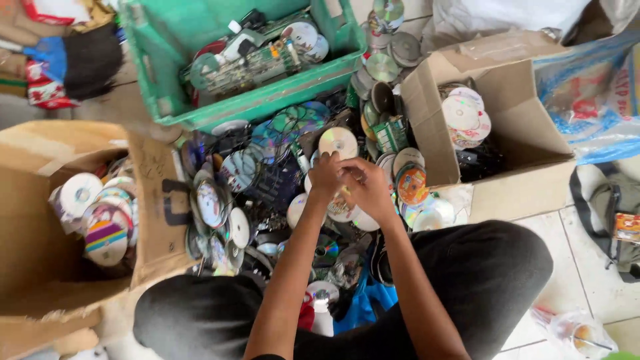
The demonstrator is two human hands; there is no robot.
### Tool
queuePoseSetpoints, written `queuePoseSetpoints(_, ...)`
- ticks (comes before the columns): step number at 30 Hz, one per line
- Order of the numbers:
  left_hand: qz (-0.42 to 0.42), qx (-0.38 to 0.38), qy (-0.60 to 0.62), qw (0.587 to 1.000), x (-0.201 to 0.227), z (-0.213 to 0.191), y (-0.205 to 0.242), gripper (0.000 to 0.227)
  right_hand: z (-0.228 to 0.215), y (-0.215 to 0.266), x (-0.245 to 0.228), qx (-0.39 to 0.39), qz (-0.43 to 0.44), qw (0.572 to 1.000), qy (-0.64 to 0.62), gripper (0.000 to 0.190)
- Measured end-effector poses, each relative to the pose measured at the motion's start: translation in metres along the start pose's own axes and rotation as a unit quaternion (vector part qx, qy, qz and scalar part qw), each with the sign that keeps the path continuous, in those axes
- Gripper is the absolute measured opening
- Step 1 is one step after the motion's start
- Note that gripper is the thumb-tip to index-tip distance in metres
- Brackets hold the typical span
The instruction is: The person sits on the floor and sorts through a large pile of electronic waste, including CDs, DVDs, and cables. They pick up individual items, inspect them, and place them into different boxes or piles.
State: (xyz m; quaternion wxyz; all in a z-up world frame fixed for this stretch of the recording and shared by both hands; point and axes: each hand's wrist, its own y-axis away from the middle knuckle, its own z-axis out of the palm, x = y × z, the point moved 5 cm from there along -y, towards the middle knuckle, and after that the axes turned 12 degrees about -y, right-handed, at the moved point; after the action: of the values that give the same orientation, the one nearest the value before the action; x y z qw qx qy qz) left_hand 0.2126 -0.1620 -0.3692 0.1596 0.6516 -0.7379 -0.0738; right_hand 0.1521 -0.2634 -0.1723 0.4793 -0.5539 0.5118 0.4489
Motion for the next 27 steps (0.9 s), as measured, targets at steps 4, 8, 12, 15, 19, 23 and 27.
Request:
queuePoseSetpoints(4,0.019,-0.011,0.016,1.0,0.019,-0.007,-0.027,0.039,-0.012,-0.021,0.031,0.042,0.015,0.999,-0.006,0.024)
queuePoseSetpoints(8,0.008,-0.053,0.009,0.999,0.034,-0.034,-0.041,0.055,-0.015,-0.044,0.067,0.057,0.084,0.994,0.028,0.024)
queuePoseSetpoints(12,-0.007,-0.129,-0.031,0.991,0.034,-0.025,-0.066,0.08,-0.009,-0.062,0.091,0.063,0.121,0.991,0.012,0.029)
queuePoseSetpoints(15,0.0,-0.156,-0.076,0.985,0.023,0.062,-0.11,0.082,-0.002,-0.062,0.098,0.057,0.154,0.986,0.015,0.025)
queuePoseSetpoints(19,0.009,-0.134,-0.069,0.989,0.015,0.073,-0.116,0.082,0.003,-0.061,0.103,0.049,0.141,0.989,0.0,0.025)
queuePoseSetpoints(23,0.022,-0.098,-0.103,0.99,0.01,0.056,-0.098,0.083,0.004,-0.057,0.097,0.042,0.14,0.989,0.004,0.026)
queuePoseSetpoints(27,0.015,-0.093,-0.135,0.986,0.009,0.022,-0.069,0.092,0.003,-0.048,0.086,0.035,0.134,0.99,-0.015,0.027)
